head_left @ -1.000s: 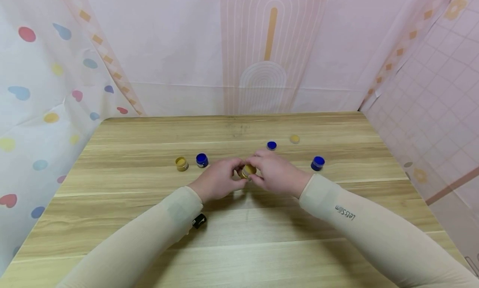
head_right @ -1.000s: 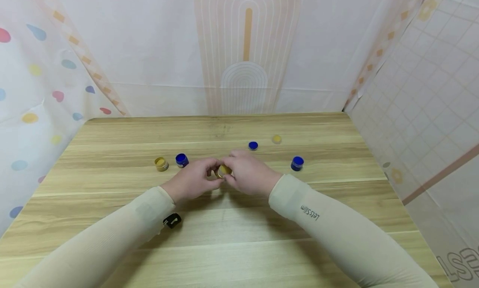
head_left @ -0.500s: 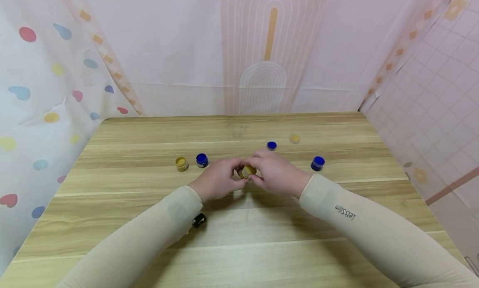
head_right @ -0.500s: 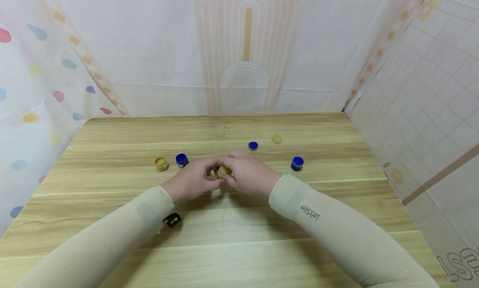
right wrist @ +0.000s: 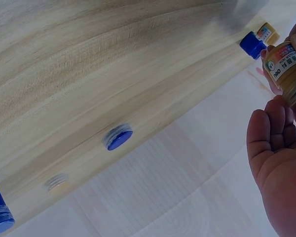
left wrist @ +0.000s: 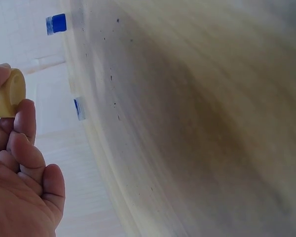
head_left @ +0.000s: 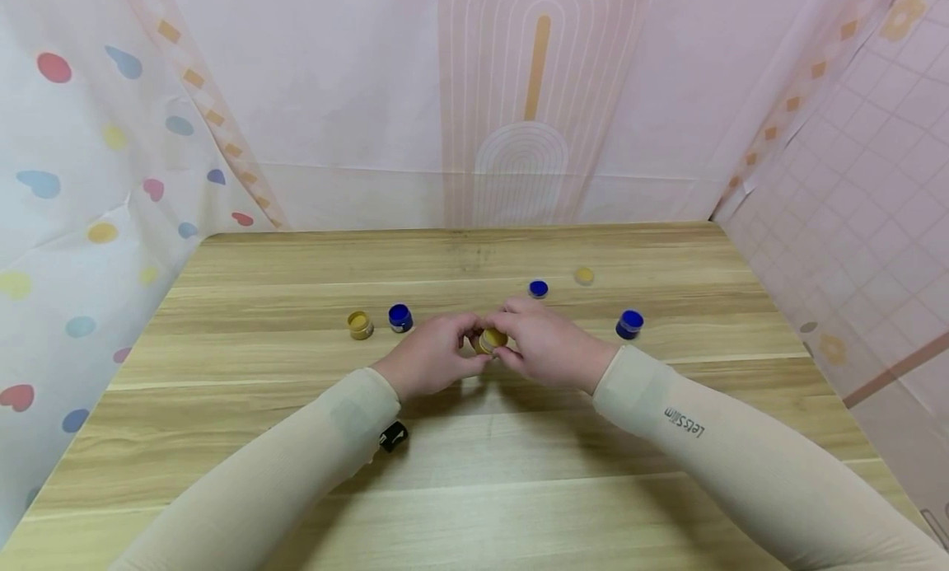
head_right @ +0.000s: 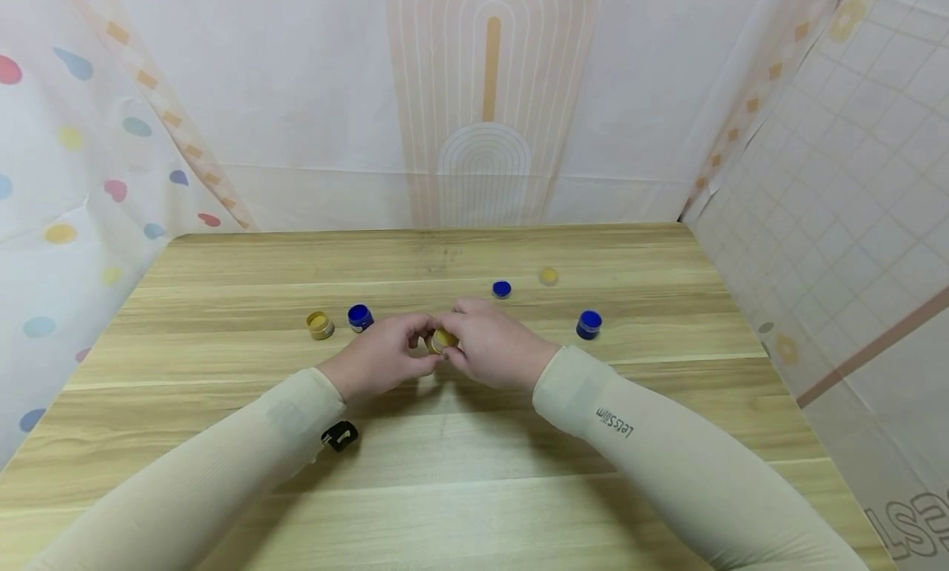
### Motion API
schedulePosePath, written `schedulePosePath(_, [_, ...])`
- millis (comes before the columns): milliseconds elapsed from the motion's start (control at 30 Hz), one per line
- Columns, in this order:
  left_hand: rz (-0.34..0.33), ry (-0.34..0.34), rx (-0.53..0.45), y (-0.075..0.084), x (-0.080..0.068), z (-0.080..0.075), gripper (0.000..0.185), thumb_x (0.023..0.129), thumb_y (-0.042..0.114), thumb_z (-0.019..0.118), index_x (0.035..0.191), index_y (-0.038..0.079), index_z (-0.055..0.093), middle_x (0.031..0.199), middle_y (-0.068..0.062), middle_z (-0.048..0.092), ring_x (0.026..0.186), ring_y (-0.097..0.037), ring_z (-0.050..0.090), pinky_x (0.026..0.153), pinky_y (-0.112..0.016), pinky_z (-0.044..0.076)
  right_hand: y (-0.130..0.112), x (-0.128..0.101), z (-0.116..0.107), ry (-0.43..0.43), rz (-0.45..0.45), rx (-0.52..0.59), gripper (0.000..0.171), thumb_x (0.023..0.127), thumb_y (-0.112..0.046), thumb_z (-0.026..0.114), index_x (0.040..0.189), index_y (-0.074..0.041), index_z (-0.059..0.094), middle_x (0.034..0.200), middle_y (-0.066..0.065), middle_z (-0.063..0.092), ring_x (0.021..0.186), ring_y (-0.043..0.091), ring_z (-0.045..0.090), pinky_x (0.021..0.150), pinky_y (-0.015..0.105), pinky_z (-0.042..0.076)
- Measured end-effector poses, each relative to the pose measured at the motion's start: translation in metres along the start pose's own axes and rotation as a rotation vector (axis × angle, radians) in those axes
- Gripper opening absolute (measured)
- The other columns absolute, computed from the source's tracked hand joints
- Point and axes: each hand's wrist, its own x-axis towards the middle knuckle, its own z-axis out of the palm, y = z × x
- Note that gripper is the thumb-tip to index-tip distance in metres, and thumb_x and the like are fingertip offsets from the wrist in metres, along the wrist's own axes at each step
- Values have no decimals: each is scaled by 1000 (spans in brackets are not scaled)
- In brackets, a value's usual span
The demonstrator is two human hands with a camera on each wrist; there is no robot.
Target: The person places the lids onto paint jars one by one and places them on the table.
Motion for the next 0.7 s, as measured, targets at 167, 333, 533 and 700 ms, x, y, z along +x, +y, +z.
schedulePosePath(167, [0,1,-11,1,-1,0,32,94,27,77,123,16,69,99,5,67,85,-16,58,75,-32,50,1,0,1,-11,22,17,37,100,-17,72,135,-5,66,117,7,65,102,17,60,90,32,56])
schedulePosePath(333, [-7,4,-18,2,-1,-1,34,94,27,77,125,15,69,98,4,68,83,-16,58,73,-33,50,2,1,2,-16,47,51,39,100,-17,71,137,-6,64,120,6,65,105,17,60,92,33,56])
schedulePosePath(533, [-10,8,-28,2,0,-1,33,94,26,77,124,15,70,97,4,67,82,-16,57,72,-32,49,1,0,2,-22,55,58,39,101,-17,71,138,-7,65,119,5,64,104,17,59,92,33,56])
schedulePosePath(700, [-5,15,-48,2,0,0,28,94,26,78,119,16,70,96,4,67,84,-16,57,73,-33,50,2,0,1,-19,39,46,39,101,-15,70,138,-6,65,117,5,64,102,16,58,90,32,55])
